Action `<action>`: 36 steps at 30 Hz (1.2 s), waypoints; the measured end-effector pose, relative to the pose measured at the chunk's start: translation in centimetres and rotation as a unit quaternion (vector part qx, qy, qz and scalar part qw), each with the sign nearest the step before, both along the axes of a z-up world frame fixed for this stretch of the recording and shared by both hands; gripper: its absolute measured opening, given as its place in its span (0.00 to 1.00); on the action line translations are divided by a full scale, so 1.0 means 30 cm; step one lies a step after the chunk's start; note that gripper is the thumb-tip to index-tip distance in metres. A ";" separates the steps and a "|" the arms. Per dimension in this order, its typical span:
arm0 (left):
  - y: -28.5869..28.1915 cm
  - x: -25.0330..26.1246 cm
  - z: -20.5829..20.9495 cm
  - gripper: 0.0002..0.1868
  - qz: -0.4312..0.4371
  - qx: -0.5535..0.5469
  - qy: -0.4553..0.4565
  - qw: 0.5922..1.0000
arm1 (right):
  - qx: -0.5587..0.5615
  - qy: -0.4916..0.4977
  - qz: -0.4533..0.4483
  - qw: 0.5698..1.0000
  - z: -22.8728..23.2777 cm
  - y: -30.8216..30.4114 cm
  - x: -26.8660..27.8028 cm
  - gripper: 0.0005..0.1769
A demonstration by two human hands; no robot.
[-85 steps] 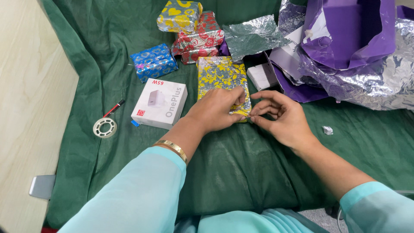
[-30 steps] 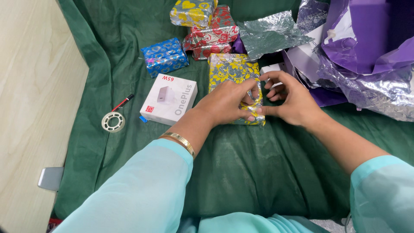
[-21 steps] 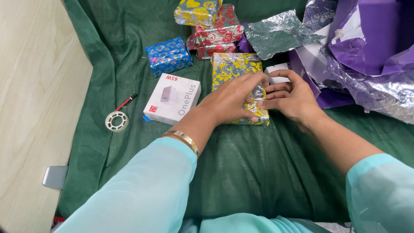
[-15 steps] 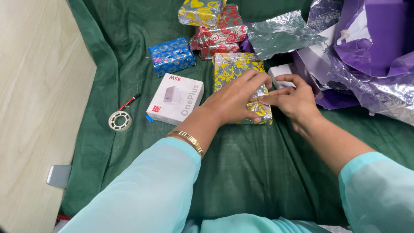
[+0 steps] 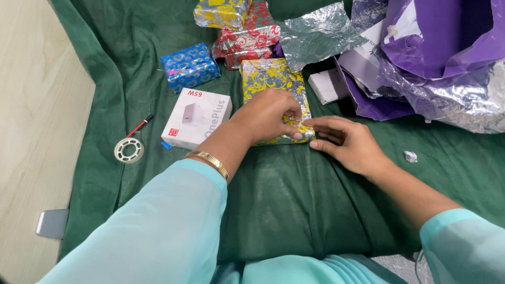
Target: The person wraps a small white box in purple wrapping paper, folds the edges, and secures them with clear tape. They then place a small white box labeled 'Neck holder mount' on top of the wrapped package and tape it down. The person continues to adjust and tape the purple wrapping paper around the package.
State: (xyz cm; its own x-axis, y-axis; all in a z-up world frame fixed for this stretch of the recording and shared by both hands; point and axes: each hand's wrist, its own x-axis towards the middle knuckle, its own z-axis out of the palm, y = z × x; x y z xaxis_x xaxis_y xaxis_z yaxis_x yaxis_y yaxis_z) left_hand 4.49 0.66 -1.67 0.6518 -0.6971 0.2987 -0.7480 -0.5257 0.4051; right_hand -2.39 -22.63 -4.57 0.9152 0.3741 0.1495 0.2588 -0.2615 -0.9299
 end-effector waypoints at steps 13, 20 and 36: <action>-0.007 -0.002 0.021 0.23 0.006 0.016 0.015 1.000 | -0.250 -0.270 -0.053 0.928 0.032 0.053 -0.051 0.14; 0.012 -0.013 0.014 0.18 0.142 -0.240 0.279 0.919 | -0.161 -0.116 -0.045 0.979 0.069 0.036 -0.029 0.25; 0.033 -0.085 -0.098 0.27 0.390 -0.293 -0.024 0.872 | 0.110 0.273 -0.194 0.936 0.080 0.155 0.053 0.21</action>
State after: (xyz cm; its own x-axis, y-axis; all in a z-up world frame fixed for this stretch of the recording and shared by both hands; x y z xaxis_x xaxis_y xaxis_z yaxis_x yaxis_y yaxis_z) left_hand 1.95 1.65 -4.59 0.8370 0.2353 0.4940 -0.2776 -0.5954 0.7540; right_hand -0.80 -17.97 -2.15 0.9380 0.0123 -0.3464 -0.3460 -0.0229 -0.9379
